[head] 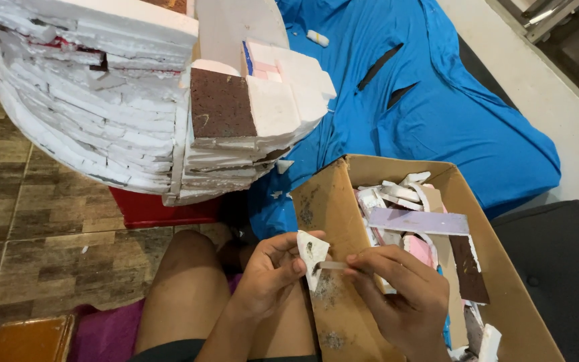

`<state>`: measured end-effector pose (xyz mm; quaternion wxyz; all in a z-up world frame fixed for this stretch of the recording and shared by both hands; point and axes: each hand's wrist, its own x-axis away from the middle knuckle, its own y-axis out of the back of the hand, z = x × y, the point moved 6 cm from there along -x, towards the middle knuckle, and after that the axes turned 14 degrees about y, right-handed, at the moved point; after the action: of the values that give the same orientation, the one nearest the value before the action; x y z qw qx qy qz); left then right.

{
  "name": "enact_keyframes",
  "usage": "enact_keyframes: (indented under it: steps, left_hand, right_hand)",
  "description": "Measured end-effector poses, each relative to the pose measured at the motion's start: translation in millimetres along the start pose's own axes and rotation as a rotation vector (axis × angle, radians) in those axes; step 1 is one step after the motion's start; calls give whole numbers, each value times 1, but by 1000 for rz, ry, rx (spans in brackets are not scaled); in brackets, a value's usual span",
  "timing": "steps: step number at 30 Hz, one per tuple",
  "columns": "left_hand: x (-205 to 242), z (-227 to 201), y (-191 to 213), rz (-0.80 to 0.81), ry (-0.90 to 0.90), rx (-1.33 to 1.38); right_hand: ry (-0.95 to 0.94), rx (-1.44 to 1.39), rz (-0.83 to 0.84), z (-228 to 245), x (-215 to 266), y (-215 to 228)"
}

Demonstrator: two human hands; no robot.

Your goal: Shaping and assembling styrofoam and cardboard pieces using a candle flame and small tools to create a structure.

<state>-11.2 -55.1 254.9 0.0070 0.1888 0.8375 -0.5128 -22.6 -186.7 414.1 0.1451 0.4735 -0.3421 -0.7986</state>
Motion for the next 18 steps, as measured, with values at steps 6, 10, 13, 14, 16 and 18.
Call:
enact_keyframes:
  steps: [6, 10, 13, 14, 16, 18]
  left_hand:
    - [0, 0, 1, 13, -3, 2]
    - [0, 1, 4, 0, 0, -4]
    - [1, 3, 5, 19, 39, 55]
    - [1, 3, 6, 19, 40, 56]
    - [0, 4, 7, 11, 37, 64]
    - [1, 5, 7, 17, 48, 72]
  right_hand:
    - [118, 31, -12, 7, -2, 0]
    - [160, 87, -3, 10, -5, -1]
    - [183, 94, 1, 7, -5, -2]
    - [181, 94, 0, 5, -4, -3]
    - [136, 92, -25, 0, -3, -3]
    - [153, 92, -43, -1, -5, -4]
